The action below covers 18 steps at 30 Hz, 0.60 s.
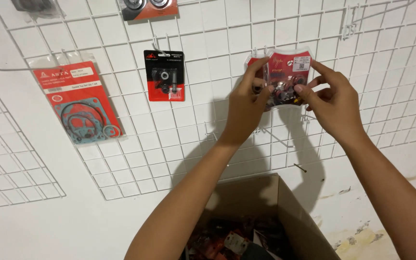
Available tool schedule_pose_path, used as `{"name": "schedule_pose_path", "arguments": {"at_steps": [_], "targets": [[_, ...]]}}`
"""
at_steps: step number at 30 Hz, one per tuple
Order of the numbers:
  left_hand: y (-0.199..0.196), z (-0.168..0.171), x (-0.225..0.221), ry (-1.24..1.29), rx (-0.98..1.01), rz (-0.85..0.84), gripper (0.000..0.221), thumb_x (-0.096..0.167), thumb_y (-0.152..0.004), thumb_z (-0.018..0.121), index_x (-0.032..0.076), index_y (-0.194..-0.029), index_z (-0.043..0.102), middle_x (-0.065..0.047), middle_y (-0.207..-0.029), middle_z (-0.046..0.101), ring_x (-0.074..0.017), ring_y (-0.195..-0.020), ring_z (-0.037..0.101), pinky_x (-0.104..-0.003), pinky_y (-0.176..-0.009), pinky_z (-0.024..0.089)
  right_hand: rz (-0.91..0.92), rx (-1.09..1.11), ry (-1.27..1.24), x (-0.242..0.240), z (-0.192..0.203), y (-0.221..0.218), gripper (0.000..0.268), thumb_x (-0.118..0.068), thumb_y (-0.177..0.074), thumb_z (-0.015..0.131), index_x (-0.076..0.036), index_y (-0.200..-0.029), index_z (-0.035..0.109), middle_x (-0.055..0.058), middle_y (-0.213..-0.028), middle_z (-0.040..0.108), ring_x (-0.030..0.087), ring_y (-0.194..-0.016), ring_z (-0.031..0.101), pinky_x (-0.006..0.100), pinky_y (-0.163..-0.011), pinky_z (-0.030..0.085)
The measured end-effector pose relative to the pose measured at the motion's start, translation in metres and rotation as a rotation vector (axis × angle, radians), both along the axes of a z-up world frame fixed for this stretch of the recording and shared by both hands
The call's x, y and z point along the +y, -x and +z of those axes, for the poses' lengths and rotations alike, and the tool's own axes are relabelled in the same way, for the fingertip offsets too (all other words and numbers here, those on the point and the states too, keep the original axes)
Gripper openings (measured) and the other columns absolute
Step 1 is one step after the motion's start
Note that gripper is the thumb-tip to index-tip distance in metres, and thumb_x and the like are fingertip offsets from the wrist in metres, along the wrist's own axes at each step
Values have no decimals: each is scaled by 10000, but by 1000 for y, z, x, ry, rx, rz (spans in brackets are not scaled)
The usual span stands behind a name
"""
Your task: Cleaning and organizing packaged auto parts from a box onto a wire display rack.
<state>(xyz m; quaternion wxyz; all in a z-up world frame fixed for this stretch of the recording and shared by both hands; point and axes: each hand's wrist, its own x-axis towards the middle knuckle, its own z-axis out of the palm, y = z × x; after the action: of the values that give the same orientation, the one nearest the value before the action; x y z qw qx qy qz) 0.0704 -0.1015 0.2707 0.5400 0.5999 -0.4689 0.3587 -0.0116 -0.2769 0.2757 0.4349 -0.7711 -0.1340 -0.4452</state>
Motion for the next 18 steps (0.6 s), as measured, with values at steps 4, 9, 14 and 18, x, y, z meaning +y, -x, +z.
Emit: {"name": "schedule_pose_path", "arguments": {"at_steps": [4,9,14,18], "targets": [[-14,1,0,-15,34,-12,538,86,-955,665,170,-1456,488,-14,-846,643,-109,-713,640,-243,-640,574,-13,18,17,-4,-2,-19,586,-79,-972,721,30,-1508,512,169,-1056,567,205,-736,621,294,-570,539],[-46,-4,-7,14,205,91,566,117,-907,668,376,-1400,566,-80,-962,598,-287,-851,678,-414,-730,660,41,-14,-31,-7,-11,-50,594,-116,-1037,762,139,-1492,477,284,-1001,522,411,-786,690,438,-635,590],[-89,0,-8,-88,259,209,583,143,-894,675,411,-1393,537,-23,-935,583,-209,-810,678,-368,-787,631,19,9,-42,-11,-16,-88,592,-163,-1027,780,108,-1475,503,256,-988,559,378,-766,710,413,-613,610],[-102,2,-7,-132,294,232,581,115,-904,675,396,-1388,524,-21,-944,604,-209,-822,680,-372,-815,608,0,8,-50,-10,-18,-105,585,-166,-1016,788,76,-1477,521,236,-974,568,355,-759,713,387,-597,613]]}}
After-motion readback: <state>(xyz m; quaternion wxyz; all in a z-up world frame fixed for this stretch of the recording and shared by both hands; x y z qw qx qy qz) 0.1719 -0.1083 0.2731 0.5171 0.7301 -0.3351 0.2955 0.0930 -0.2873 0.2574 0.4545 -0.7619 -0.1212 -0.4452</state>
